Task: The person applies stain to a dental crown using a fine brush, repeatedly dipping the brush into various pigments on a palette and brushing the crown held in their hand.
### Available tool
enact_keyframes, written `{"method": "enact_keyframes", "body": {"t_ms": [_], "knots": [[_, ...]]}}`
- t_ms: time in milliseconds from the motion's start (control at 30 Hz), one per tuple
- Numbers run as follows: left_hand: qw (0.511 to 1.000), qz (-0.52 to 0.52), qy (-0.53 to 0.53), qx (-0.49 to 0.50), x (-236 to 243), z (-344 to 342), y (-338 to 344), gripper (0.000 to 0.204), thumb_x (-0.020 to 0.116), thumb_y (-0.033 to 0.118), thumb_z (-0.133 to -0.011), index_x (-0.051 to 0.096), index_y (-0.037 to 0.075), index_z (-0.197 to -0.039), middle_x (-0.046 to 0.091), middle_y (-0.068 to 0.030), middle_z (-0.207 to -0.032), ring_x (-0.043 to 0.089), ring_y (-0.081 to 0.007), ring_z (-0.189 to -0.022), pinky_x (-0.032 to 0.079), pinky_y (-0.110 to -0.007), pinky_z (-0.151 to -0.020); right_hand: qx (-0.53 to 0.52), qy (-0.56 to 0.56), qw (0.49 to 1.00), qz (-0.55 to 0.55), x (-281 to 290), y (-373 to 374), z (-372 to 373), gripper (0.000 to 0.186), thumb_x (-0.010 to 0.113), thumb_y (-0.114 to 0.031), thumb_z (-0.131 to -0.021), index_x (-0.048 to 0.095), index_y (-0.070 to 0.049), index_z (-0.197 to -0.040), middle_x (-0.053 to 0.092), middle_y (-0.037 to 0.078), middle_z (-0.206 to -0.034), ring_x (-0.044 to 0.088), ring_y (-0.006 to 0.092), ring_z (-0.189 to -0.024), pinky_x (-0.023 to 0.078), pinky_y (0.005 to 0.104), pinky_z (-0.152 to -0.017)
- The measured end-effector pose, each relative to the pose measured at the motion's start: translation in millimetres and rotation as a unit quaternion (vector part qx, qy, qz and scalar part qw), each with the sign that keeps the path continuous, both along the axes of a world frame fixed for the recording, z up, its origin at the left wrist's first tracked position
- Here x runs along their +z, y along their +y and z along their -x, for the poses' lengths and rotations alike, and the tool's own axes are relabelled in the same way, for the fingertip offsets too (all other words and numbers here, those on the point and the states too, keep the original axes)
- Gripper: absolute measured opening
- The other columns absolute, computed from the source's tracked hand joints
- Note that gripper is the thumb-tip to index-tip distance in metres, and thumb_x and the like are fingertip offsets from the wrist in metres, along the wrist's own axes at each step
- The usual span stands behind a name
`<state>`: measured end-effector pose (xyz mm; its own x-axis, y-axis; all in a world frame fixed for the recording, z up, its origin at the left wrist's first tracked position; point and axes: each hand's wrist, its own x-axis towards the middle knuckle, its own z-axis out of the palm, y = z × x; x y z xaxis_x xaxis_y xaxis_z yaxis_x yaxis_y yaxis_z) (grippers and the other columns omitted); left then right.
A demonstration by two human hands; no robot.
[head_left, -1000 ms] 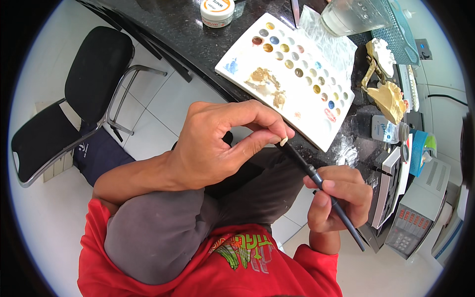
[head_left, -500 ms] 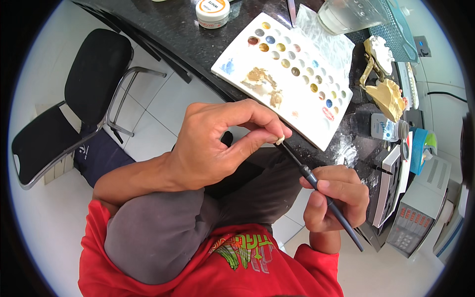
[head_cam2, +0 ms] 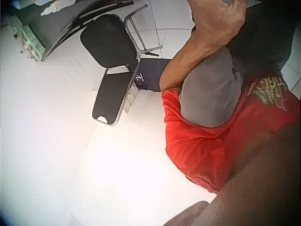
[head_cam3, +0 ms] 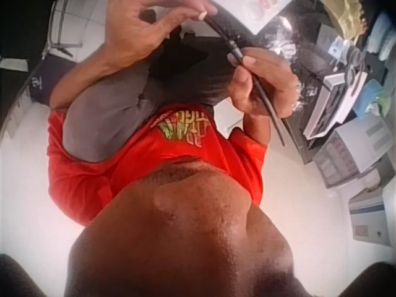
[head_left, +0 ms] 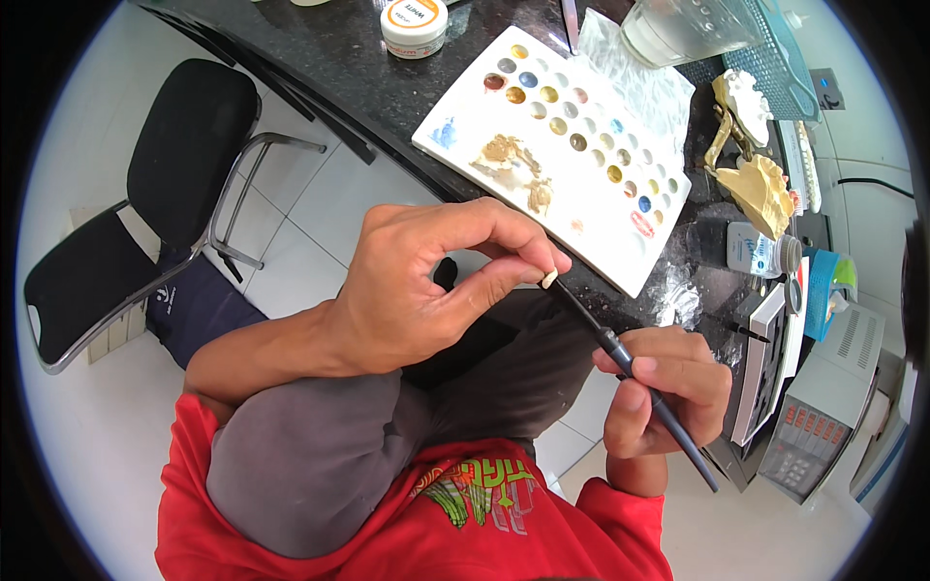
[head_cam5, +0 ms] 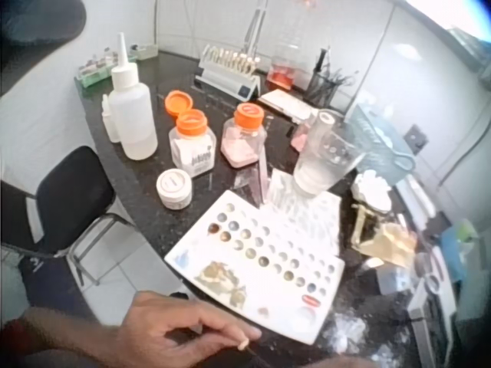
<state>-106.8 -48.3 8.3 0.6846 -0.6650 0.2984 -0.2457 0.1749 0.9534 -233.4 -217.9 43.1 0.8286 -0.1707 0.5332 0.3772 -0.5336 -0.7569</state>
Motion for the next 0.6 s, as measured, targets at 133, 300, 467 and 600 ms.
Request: {"method": "enact_keyframes", "body": {"t_ms": [133, 300, 467, 600], "knots": [[1.000, 0.001, 0.000, -0.003, 0.4, -0.5, 0.2, 0.003, 0.063, 0.001, -0.087, 0.064, -0.001, -0.090, 0.071, -0.0158, -0.089, 0.070, -0.0193, -0.081, 0.055, -0.028, -0.074, 0.003, 0.006, 1.000, 0.011, 0.9, -0.8, -1.1, 0.019, 0.068, 0.000, -0.074, 0.057, -0.001, -0.089, 0.064, 0.013, -0.069, 0.065, 0.0202, -0.056, 0.054, 0.0270, -0.050], [1.000, 0.001, -0.007, -0.001, -0.2, -0.6, 0.0, 0.003, 0.063, 0.001, -0.087, 0.064, -0.001, -0.090, 0.071, -0.0158, -0.089, 0.070, -0.0197, -0.082, 0.055, -0.028, -0.074, 0.019, 0.009, 1.000, 0.017, 1.1, -2.6, -0.7, 0.020, 0.069, 0.000, -0.074, 0.057, 0.000, -0.089, 0.064, 0.013, -0.068, 0.065, 0.0206, -0.056, 0.054, 0.0276, -0.050], [1.000, 0.001, -0.005, -0.002, 0.0, -0.6, -0.1, 0.004, 0.063, 0.001, -0.088, 0.064, -0.001, -0.091, 0.071, -0.0157, -0.088, 0.070, -0.0200, -0.082, 0.055, -0.028, -0.075, 0.008, 0.007, 1.000, 0.003, 0.4, -0.7, -0.8, 0.019, 0.069, -0.001, -0.074, 0.057, -0.001, -0.089, 0.064, 0.013, -0.069, 0.065, 0.0207, -0.056, 0.055, 0.0282, -0.051], [1.000, 0.004, -0.005, -0.003, -1.1, -0.8, 0.1, 0.005, 0.063, 0.003, -0.088, 0.064, -0.001, -0.090, 0.071, -0.0158, -0.088, 0.070, -0.0203, -0.082, 0.055, -0.028, -0.075, 0.011, 0.006, 1.000, -0.010, 0.8, -1.0, 1.2, 0.018, 0.068, -0.001, -0.075, 0.057, 0.000, -0.089, 0.064, 0.014, -0.069, 0.065, 0.0208, -0.056, 0.055, 0.0286, -0.052]]}}
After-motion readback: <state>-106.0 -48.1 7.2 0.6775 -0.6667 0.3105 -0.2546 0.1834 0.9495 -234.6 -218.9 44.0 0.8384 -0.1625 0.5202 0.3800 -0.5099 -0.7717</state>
